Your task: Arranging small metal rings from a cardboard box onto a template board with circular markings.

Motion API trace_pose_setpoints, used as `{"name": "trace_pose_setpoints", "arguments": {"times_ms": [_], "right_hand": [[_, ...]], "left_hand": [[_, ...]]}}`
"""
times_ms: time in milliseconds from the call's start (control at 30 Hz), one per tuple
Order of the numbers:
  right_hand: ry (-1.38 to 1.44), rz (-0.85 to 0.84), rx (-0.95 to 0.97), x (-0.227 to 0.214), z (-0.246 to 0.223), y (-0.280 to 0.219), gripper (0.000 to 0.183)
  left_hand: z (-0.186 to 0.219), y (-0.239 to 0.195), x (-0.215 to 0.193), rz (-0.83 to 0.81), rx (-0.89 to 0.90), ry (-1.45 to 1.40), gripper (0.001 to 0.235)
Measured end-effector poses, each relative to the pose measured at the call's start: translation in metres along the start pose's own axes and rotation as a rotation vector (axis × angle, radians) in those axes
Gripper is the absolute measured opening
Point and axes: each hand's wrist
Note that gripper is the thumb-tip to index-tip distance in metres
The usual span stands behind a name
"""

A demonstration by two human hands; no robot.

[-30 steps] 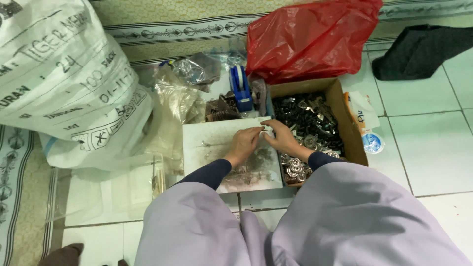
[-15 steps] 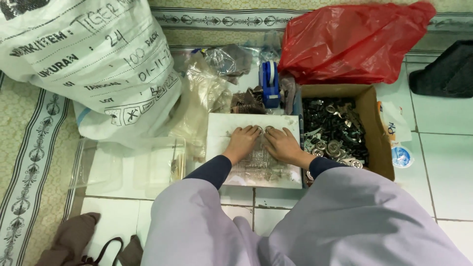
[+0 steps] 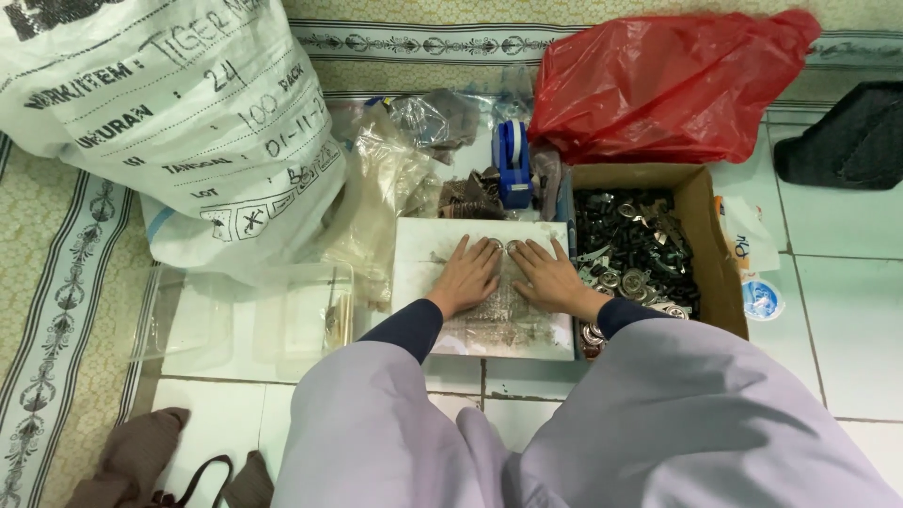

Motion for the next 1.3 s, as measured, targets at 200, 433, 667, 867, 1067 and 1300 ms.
{"name": "trace_pose_setpoints", "arguments": {"times_ms": [200,433,667,867,1067,1300], "right_hand": [[0.055,-0.034,0.009,0.012,0.005,0.003,0.068],[0.192,-0.066,0.002,-0.021,0.012,-0.003,0.065],[0.468,0.192,0.308,-0.041,0.062,-0.042,0.050],[0.514,0.075,0.562,0.034,0.118,-0.103,0.055],[0.566,-0.203,0.522,0.100,0.130,-0.153,0.082],[0.363,-0.503,0.396,0.038,0.104,-0.151,0.084]], "left_hand": [[0.000,0.001,0.006,0.072,0.001,-0.005,0.056],[0.008,0.019,-0.004,0.067,-0.032,-0.034,0.055],[0.071,0.089,-0.001,0.243,-0.029,-0.241,0.051],[0.167,0.131,0.057,0.220,0.098,-0.368,0.047],[0.236,0.121,0.114,-0.279,0.176,-0.241,0.047],[0.236,0.114,0.097,-0.667,0.265,-0.050,0.062]]}}
Point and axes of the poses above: each hand's wrist, its own y-axis towards the middle knuckle, its own x-axis out of the palm, z = x × y, and after that the axes turned 2 degrees about z, right-handed
